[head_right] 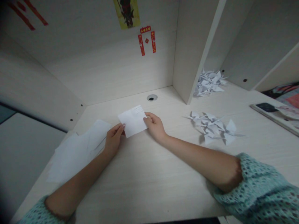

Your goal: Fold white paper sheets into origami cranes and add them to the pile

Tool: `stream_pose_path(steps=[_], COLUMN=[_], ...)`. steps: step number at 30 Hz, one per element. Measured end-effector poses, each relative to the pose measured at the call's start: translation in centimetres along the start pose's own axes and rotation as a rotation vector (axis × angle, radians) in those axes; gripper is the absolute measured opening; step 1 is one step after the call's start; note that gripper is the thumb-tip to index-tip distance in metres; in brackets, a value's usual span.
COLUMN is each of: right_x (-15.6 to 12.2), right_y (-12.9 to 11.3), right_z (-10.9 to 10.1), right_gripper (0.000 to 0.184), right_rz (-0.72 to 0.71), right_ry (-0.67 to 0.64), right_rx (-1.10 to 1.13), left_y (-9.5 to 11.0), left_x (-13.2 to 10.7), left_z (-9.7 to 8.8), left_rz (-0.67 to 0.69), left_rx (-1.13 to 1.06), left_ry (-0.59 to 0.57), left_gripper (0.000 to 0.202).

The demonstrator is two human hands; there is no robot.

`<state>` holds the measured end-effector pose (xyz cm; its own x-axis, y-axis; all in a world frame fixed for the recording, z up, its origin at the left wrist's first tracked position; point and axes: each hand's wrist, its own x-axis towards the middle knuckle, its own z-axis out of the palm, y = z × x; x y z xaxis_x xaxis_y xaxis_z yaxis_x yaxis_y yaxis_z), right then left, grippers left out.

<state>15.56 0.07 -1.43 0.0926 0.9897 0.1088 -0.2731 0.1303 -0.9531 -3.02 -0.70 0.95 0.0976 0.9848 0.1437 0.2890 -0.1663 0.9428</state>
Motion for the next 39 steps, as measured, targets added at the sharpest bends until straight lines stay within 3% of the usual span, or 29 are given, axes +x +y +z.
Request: stream_pose_path(steps=[5,8,11,15,22,26,28,33,39], right_x=[-0.4,-0.4,-0.2,0.1,-0.2,-0.3,-0.2,-0.1,-0.2], right_y=[-0.4,-0.5,-0.4,-0.3,-0.5,-0.7,-0.7,-0.5,-0.6], right_z=[0.2,0.4,0.3,0.0,0.4,0.7,0.6,0.5,0.5], right_gripper=[0.046,0.032,0.016,0.027,0.028,0.029,0.024,0.034,0.029], right_rz=[-0.051,-0.111,-0.070,0.034,-0.094,-0.044,-0.031,0.002,-0.018], right_ry=[-0.078,-0.060,-0.032,-0.081,-0.101,-0.078,-0.019,0.128,0.119], right_rx=[0.053,0.061,0.030,0.118,-0.004,0.013,0.015,0.040,0.107], left_y=[-0.3,-0.7,-1.2,-1.4,-0.8,-0.7,-0.4,0.5,0.3], left_x=[0.2,0.3,0.5,0.6,1.2,1.2,0.8,-0.1,-0.2], left_z=[0.0,0.0,0.0,-0.1,-0.6,-0.7,-0.6,-0.1,-0.1], left_rz=[-0.034,-0.054,-0.067,-0.089,-0.215,-0.201,-0.171,-0.100,-0.080], left_rx=[-0.094,-0.174,-0.232,-0.275,-0.399,-0.362,-0.301,-0.126,-0.073], left_ry=[0.063,0.088,0.083,0.079,0.028,-0.005,-0.057,-0.178,-0.214], left_gripper=[0.025,0.021,0.021,0.024,0.029,0.022,0.020,0.023,0.022])
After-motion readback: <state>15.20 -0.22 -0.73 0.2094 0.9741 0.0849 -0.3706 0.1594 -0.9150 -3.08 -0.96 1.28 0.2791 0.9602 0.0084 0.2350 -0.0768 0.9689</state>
